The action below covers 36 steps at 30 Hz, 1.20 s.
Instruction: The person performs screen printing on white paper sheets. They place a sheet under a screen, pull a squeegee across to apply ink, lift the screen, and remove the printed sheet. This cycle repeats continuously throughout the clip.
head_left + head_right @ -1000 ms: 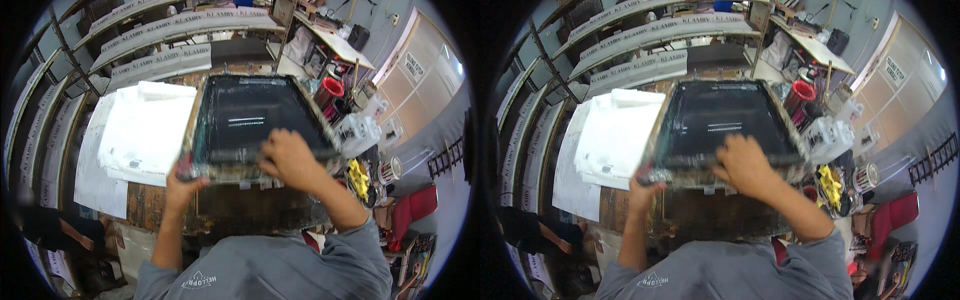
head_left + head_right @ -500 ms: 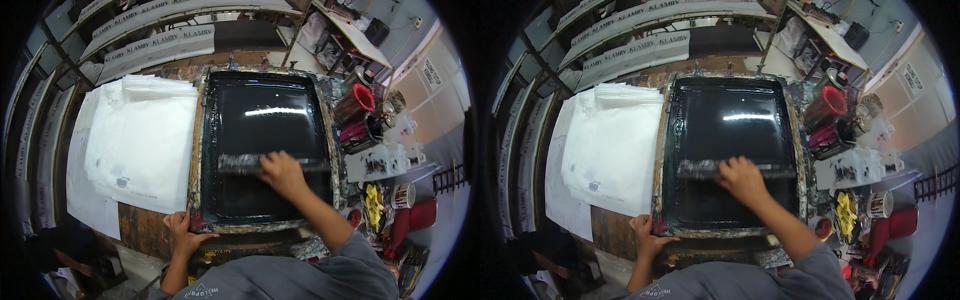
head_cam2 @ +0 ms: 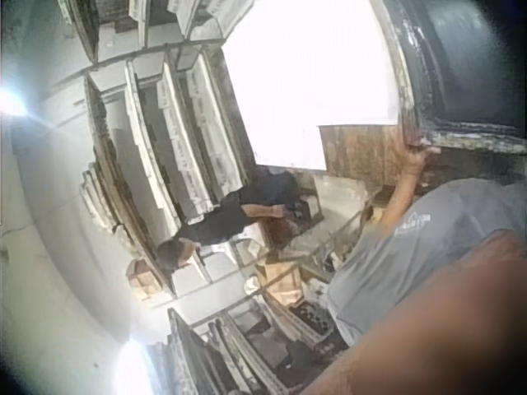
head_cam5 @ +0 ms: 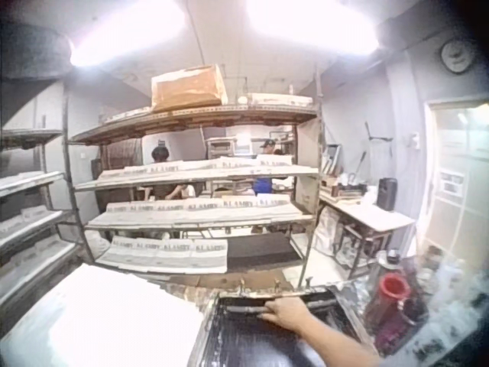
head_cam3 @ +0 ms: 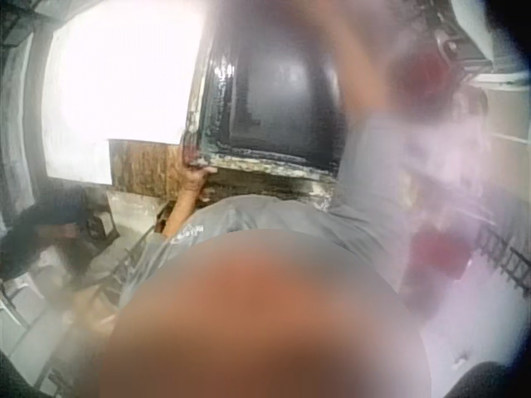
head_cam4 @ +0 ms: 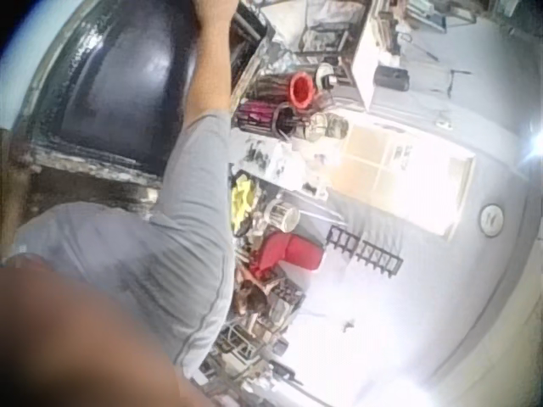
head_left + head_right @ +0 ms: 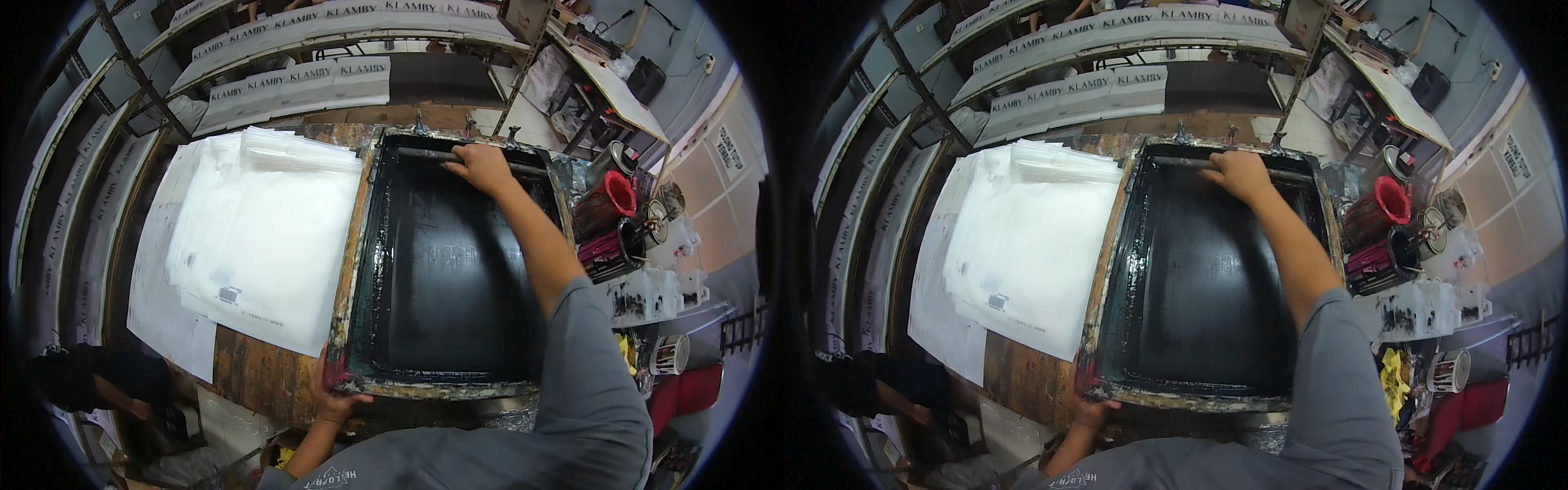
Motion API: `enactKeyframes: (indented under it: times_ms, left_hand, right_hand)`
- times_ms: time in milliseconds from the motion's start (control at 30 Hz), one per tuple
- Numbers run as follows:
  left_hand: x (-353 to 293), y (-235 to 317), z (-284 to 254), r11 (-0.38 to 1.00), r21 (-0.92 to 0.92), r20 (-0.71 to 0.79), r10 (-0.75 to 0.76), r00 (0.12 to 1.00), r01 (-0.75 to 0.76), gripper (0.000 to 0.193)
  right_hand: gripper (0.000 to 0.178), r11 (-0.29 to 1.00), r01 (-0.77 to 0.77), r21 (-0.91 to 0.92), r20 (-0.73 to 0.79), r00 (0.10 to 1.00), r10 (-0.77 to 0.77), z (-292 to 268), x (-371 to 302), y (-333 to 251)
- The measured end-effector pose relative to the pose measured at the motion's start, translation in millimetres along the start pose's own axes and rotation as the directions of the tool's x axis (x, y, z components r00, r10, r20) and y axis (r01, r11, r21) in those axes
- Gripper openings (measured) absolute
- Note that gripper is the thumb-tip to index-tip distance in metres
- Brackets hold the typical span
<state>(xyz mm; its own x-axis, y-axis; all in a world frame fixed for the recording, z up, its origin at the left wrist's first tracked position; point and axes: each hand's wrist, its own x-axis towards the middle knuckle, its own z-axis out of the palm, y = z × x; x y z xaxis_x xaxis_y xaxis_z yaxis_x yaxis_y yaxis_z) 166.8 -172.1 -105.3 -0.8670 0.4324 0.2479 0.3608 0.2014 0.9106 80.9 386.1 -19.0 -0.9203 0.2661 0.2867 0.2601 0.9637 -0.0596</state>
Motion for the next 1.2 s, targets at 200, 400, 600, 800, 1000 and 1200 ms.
enactKeyframes:
  times_ms: [200,400,600,800,1000,1200]
  left_hand:
    - [3,-4,-1,0.999,0.029,0.047,0.036,0.998,-0.038,0.135]
    - [8,1,2,0.992,-0.099,0.033,0.083,0.996,-0.080,0.127]
    - [28,68,4,0.888,-0.460,-0.007,0.024,1.000,-0.024,0.118]
    - [127,149,26,0.789,-0.410,-0.362,0.318,0.876,-0.457,0.083]
    - [246,73,103,0.935,-0.335,-0.011,0.124,0.992,-0.121,0.045]
    - [371,-15,206,0.841,0.267,0.265,0.406,0.875,-0.471,0.045]
  right_hand:
    - [0.041,1.000,-0.018,0.014,0.047,0.999,0.017,-36,-97,-82]
    - [0.046,0.991,-0.127,0.041,0.257,0.960,0.112,-125,-254,-205]
    - [0.036,0.991,-0.078,0.113,0.041,0.996,0.073,-191,-292,-241]
    - [0.034,0.992,-0.097,-0.087,-0.331,0.942,0.063,-288,-199,-220]
    - [0.046,0.999,-0.026,-0.035,-0.495,0.869,0.005,-326,-128,-180]
    - [0.052,0.998,0.029,-0.053,-0.580,0.813,-0.055,-342,-91,-159]
